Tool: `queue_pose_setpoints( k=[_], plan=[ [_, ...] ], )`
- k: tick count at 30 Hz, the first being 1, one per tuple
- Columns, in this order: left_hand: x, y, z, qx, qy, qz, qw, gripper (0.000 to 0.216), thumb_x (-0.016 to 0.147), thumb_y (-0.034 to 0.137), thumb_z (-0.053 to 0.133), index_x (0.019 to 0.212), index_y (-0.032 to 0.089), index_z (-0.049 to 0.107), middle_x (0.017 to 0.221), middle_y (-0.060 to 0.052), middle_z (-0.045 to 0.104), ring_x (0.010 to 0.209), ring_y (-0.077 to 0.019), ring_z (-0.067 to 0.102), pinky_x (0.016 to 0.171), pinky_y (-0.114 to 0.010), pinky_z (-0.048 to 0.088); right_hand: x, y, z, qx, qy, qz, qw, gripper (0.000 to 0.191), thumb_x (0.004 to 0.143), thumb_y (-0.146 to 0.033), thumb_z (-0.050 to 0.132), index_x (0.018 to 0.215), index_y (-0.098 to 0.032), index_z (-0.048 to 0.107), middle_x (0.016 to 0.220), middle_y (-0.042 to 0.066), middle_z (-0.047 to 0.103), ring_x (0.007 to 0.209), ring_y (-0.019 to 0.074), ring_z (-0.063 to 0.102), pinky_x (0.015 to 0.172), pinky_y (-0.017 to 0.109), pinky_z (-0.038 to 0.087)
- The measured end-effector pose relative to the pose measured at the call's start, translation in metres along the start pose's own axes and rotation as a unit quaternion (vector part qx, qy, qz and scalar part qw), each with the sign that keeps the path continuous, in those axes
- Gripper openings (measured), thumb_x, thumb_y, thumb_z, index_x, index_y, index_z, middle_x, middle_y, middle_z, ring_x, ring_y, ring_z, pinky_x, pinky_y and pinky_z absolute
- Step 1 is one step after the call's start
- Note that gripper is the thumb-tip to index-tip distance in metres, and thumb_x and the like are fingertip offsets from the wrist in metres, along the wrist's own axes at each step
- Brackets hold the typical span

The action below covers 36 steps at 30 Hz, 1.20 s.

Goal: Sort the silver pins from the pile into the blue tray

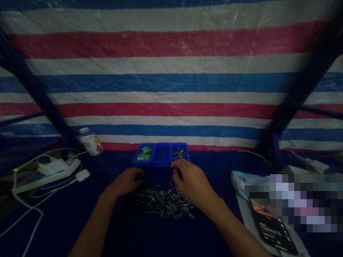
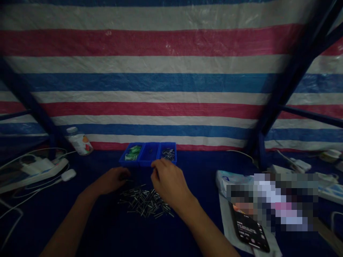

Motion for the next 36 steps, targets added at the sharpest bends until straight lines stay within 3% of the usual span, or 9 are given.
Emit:
queue_pose_setpoints(
  k=[5,8,15,21,30,36],
  plan=[
    [0.003,0.010,0.012,0.007,-0.036,0.012,0.999,0.027,0.067,0.012,0.053,0.084,0.023,0.069,0.084,-0.004,0.070,0.078,-0.0203,0.063,0.069,-0.029,0.043,0.023,0.005,0.047,-0.027,-0.093,0.029,0.995,0.024,0.083,-0.011,0.049,0.099,-0.012,0.067,0.100,0.015,0.068,0.092,0.0264,0.067,0.074,0.036,0.051],
    [0.009,0.018,0.016,0.003,-0.042,0.013,0.999,0.024,0.066,0.013,0.053,0.082,0.023,0.068,0.083,-0.004,0.069,0.076,-0.0199,0.063,0.065,-0.027,0.041,0.033,0.004,0.058,-0.039,-0.106,0.018,0.993,0.026,0.082,-0.007,0.047,0.099,-0.011,0.067,0.100,0.015,0.068,0.093,0.0274,0.067,0.075,0.036,0.051],
    [0.018,0.040,0.025,-0.014,-0.054,0.037,0.998,0.022,0.065,0.016,0.053,0.084,0.021,0.065,0.078,-0.003,0.068,0.069,-0.0184,0.062,0.060,-0.027,0.040,0.032,0.008,0.050,-0.017,-0.095,0.028,0.995,0.024,0.083,-0.018,0.051,0.098,-0.010,0.068,0.100,0.016,0.069,0.093,0.0282,0.067,0.075,0.036,0.053],
    [0.013,0.053,0.030,0.003,-0.032,0.085,0.996,0.031,0.072,0.016,0.050,0.096,0.019,0.070,0.092,-0.005,0.068,0.081,-0.0189,0.062,0.074,-0.030,0.045,0.031,0.010,0.057,-0.017,-0.110,0.012,0.994,0.024,0.082,-0.010,0.050,0.098,-0.010,0.068,0.100,0.017,0.069,0.093,0.0274,0.067,0.076,0.036,0.052],
    [0.010,0.050,0.032,-0.040,0.006,0.100,0.994,0.025,0.074,0.013,0.049,0.090,0.019,0.068,0.089,-0.004,0.065,0.078,-0.0171,0.060,0.072,-0.029,0.045,0.030,0.010,0.064,0.004,-0.094,-0.012,0.995,0.023,0.084,-0.013,0.051,0.101,-0.010,0.067,0.104,0.017,0.067,0.099,0.0250,0.064,0.083,0.034,0.048],
    [0.007,0.048,0.029,-0.062,0.036,0.104,0.992,0.019,0.075,0.012,0.050,0.086,0.018,0.065,0.083,-0.002,0.062,0.073,-0.0148,0.058,0.068,-0.027,0.043,0.034,0.029,0.064,0.123,-0.076,-0.003,0.990,0.025,0.071,-0.009,0.055,0.088,-0.015,0.071,0.090,0.009,0.071,0.087,0.0201,0.065,0.075,0.029,0.046]
  ],
)
Point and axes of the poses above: each hand's wrist, its own x-axis towards the middle knuckle, its own z-axis out of the palm, y = z × x, the point moved 9 cm from there along x, towards the middle knuckle
